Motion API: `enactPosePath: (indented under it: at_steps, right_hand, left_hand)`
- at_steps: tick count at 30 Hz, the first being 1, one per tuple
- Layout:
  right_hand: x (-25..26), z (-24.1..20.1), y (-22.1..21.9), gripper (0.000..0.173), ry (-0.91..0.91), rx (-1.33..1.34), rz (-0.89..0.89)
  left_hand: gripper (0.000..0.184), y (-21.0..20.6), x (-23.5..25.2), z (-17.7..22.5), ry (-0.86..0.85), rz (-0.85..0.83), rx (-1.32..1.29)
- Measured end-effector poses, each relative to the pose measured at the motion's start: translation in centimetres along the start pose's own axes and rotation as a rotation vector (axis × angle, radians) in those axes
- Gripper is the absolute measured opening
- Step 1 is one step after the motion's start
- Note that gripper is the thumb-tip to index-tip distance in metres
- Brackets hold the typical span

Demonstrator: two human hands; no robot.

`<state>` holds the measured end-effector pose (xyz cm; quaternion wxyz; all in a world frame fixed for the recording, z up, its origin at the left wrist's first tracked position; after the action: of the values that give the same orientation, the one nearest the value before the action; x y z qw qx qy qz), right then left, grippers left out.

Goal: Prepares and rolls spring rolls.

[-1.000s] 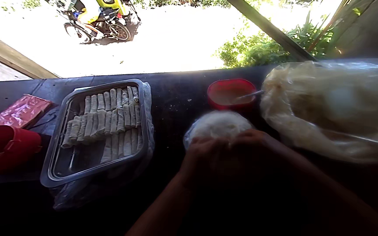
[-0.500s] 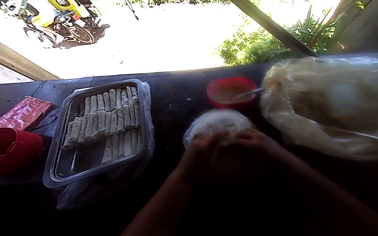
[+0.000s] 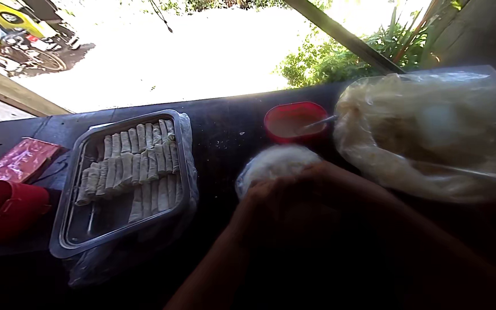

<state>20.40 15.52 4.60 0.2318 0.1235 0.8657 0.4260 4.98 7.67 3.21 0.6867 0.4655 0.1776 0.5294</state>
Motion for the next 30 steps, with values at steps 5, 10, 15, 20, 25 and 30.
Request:
enactPosePath:
  at_steps: [5,10,15,20,25,30]
  right_hand:
    - [-2.1,0.0,-1.0,0.023,0.108,-0.078,0.272]
    - [-2.2,-0.2,-2.0,0.024,0.148,-0.128,0.358]
    - [-1.4,-0.2,-2.1,0.024,0.121,-0.185,0.304]
    - [-0.9,0.0,-1.3,0.024,0.084,-0.109,0.225]
    - [-0.6,0.1,-1.1,0.027,0.029,-0.069,0.167]
    - [-1.2,0.2,-2.1,0.023,0.096,-0.154,0.395]
  left_hand:
    - [0.023,-0.3,0.2,-0.5,0.032,-0.01,-0.038]
    - [0.023,-0.8,0.3,-1.0,0.059,0.009,-0.076]
    - [0.028,-0.8,0.0,-0.9,0.053,0.051,0.005]
    - [0.027,-0.7,-0.6,0.3,-0.019,0.113,0.121]
    - [0.027,-0.8,-0.3,-0.4,0.005,0.115,0.101]
    - [0.029,-1.1,-0.4,-0.6,0.017,0.117,0.121]
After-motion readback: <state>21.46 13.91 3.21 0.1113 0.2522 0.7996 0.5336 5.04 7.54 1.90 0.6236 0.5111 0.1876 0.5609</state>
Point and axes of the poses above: each hand's wrist, its own x-axis towards the middle knuckle, its own y-axis out of the back of the hand, z = x × y, the point moved 5 cm from there along x, towards the middle knuckle, and after that the axes turned 11 degrees about -z, right-handed, at the moved point
